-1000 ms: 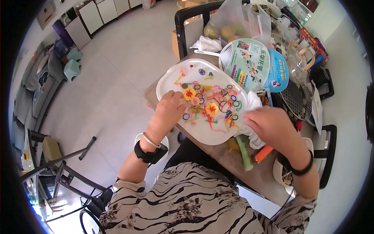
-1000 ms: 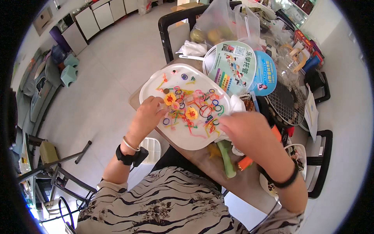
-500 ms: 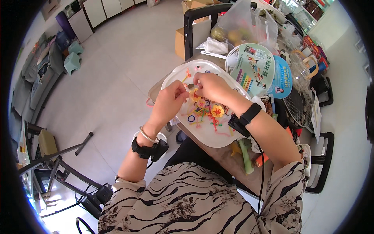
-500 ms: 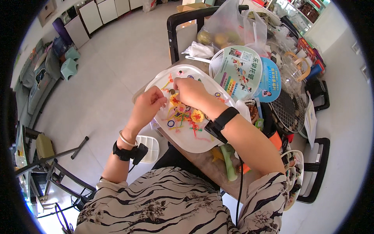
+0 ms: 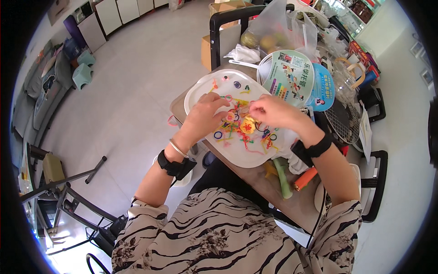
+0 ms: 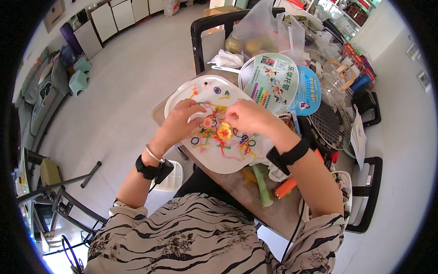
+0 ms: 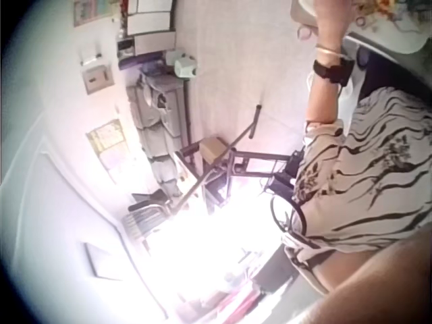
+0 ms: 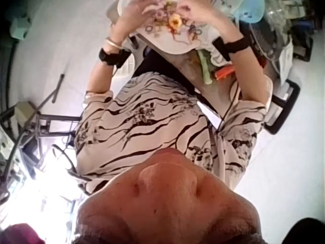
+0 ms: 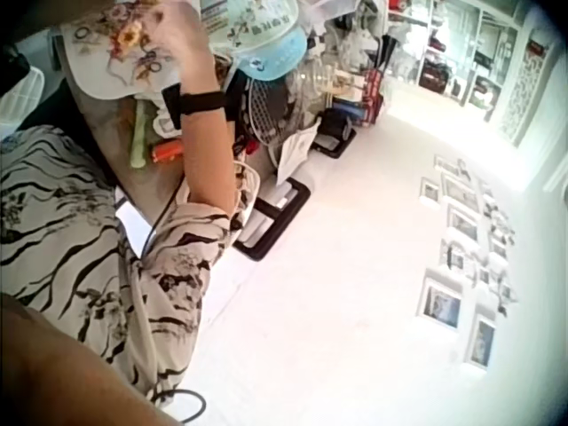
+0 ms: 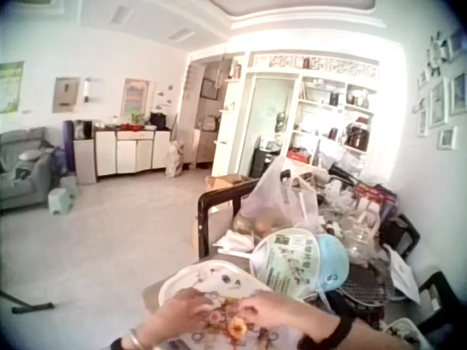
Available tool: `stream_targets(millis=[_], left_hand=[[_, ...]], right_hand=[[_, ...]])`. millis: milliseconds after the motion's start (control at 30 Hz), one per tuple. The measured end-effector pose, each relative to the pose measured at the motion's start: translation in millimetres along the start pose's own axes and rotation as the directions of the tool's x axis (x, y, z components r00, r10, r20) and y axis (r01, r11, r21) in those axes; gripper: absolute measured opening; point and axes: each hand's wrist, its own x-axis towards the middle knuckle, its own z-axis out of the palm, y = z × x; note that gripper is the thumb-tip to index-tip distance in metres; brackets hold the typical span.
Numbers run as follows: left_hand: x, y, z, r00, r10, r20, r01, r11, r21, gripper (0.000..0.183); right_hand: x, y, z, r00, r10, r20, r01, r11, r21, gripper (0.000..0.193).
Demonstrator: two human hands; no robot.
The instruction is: The person sorts various hair ties and clips into a heart-shaped tray and a small plastic container.
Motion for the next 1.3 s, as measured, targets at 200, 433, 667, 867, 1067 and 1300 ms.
stream_targets(millis=[200, 433, 667, 867, 1067, 1300], left_hand=[[6, 7, 14, 0.995, 0.057, 0.078, -0.063, 0.995, 0.074, 0.021], [25, 41, 7, 0.934, -0.286, 0.213, 0.354, 0.663, -0.66, 0.03], [18, 62, 30, 0.917, -0.21, 0.339, 0.334, -0.062, -0.941, 0.04], [13, 60, 27, 0.919, -0.163, 0.36, 0.298, -0.313, -0.902, 0.05], [19, 63, 34, 0.886, -0.226, 0.405, 0.307, -0.37, -0.877, 0.051], [28, 67, 46, 0.94, -0.052, 0.336, 0.267, -0.5, -0.824, 0.054]], right_hand=[[-5, -2, 30, 0.956, -0.185, -0.227, 0.148, 0.974, -0.172, 0.028], [-17, -19, -35, 0.962, 0.097, -0.256, -0.048, 0.98, 0.191, 0.023], [-4, -29, -21, 0.979, 0.039, -0.199, 0.055, 0.894, 0.445, 0.023], [-23, -10, -26, 0.94, 0.135, -0.314, 0.071, 0.821, 0.567, 0.026], [-30, -15, -24, 0.95, 0.146, -0.277, 0.074, 0.757, 0.65, 0.025], [-32, -22, -21, 0.963, 0.092, -0.255, 0.09, 0.779, 0.621, 0.023]])
